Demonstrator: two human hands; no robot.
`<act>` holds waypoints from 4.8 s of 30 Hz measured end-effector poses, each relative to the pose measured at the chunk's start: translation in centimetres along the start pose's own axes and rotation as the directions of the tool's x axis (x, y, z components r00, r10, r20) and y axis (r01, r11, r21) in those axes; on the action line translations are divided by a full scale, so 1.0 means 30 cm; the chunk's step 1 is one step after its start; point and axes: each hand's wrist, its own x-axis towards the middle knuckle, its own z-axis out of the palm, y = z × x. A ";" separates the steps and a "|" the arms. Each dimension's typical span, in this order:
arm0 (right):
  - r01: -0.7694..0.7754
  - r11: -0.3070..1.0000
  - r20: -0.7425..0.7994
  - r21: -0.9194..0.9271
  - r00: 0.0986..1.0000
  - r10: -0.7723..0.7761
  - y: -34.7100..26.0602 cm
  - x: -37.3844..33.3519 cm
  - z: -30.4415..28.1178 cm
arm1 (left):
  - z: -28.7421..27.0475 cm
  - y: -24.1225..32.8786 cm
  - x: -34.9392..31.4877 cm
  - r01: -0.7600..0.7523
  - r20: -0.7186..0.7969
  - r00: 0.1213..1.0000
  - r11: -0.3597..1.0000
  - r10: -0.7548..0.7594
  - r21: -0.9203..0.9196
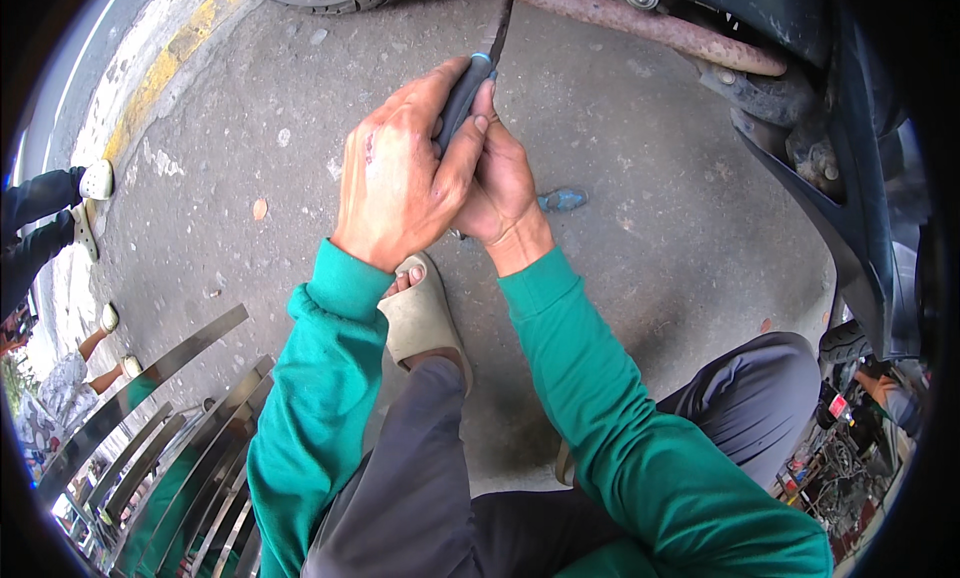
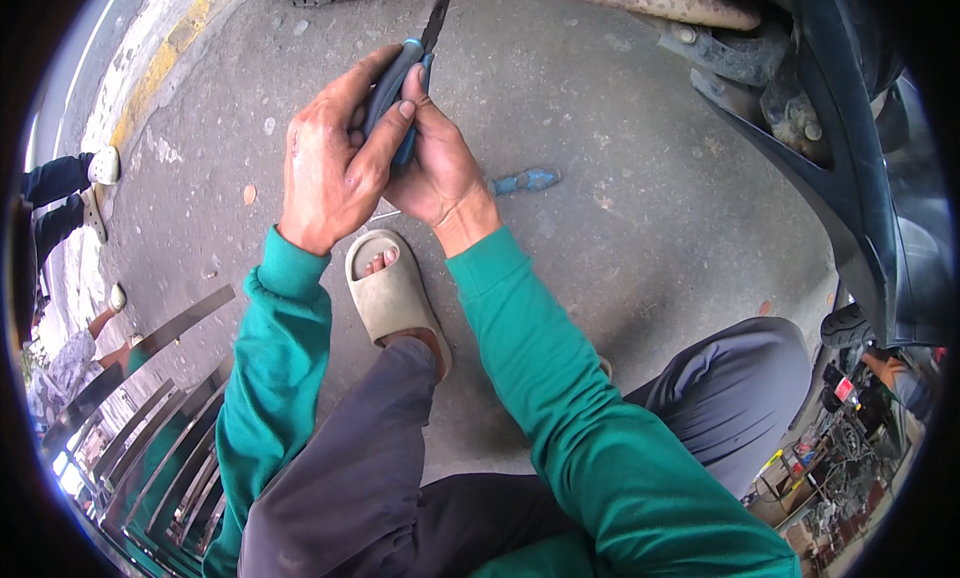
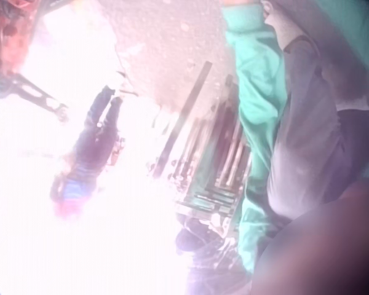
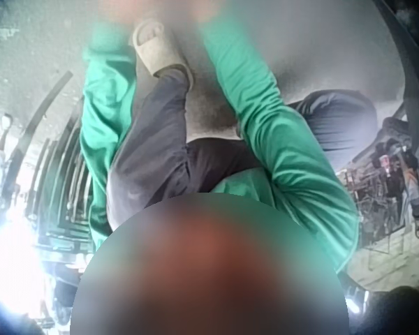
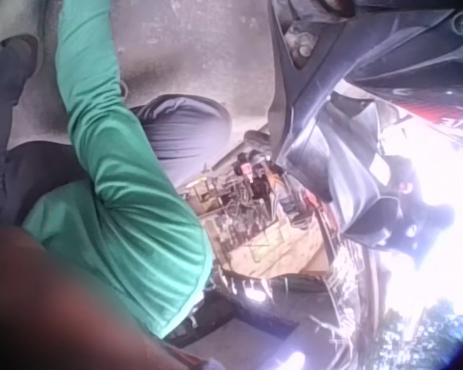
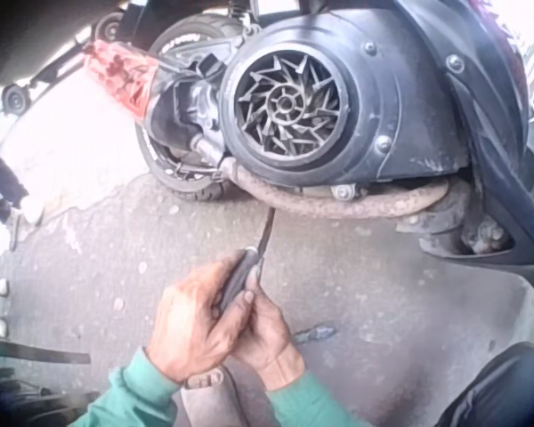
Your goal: The person squats beside a motorcycle and uses pliers and a hammer to work on a component near the rear wheel and exhaust. They repeatedly grip, adjust, and tap the part while other people stand nearby.
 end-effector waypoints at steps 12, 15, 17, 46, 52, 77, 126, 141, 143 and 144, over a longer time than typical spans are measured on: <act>0.203 0.979 0.096 0.019 0.974 -0.204 0.030 0.063 -0.051 | 0.023 0.062 0.006 -0.134 -0.040 0.988 0.947 0.152 0.293; 0.237 0.971 0.153 -0.014 0.961 -0.232 0.034 0.095 -0.058 | 0.024 0.069 0.020 -0.130 -0.046 0.987 0.938 0.153 0.320; 0.184 0.981 0.207 0.056 0.959 -0.191 0.031 0.115 -0.056 | 0.029 0.073 0.030 -0.135 -0.055 0.985 0.931 0.163 0.339; 0.041 0.960 0.326 0.279 0.936 -0.135 0.009 0.111 0.044 | 0.053 0.104 0.054 -0.134 -0.111 0.976 0.923 0.185 0.360; 0.194 0.981 0.076 -0.005 0.978 -0.193 -0.023 0.069 0.068 | 0.037 0.061 0.051 -0.084 -0.108 0.989 0.984 0.102 0.157; -0.175 0.609 -0.258 -0.774 0.965 -0.051 -0.027 -0.122 0.062 | 0.017 -0.120 -0.040 0.635 0.284 0.772 0.684 -0.568 -0.359; -0.224 0.183 -0.282 -0.957 0.865 -0.415 -0.106 -0.081 0.296 | 0.089 -0.047 0.110 0.608 0.414 0.775 0.384 -0.478 -0.695; -0.244 0.007 -0.218 -0.970 0.853 -0.474 -0.121 -0.079 0.287 | 0.145 -0.083 0.111 0.590 0.417 0.792 0.383 -0.446 -0.710; -0.241 0.015 -0.218 -0.970 0.849 -0.481 -0.128 -0.071 0.288 | 0.149 -0.092 0.121 0.583 0.412 0.800 0.404 -0.436 -0.705; -0.250 0.011 -0.225 -0.968 0.850 -0.476 -0.129 -0.067 0.288 | 0.153 -0.094 0.123 0.575 0.402 0.805 0.404 -0.437 -0.711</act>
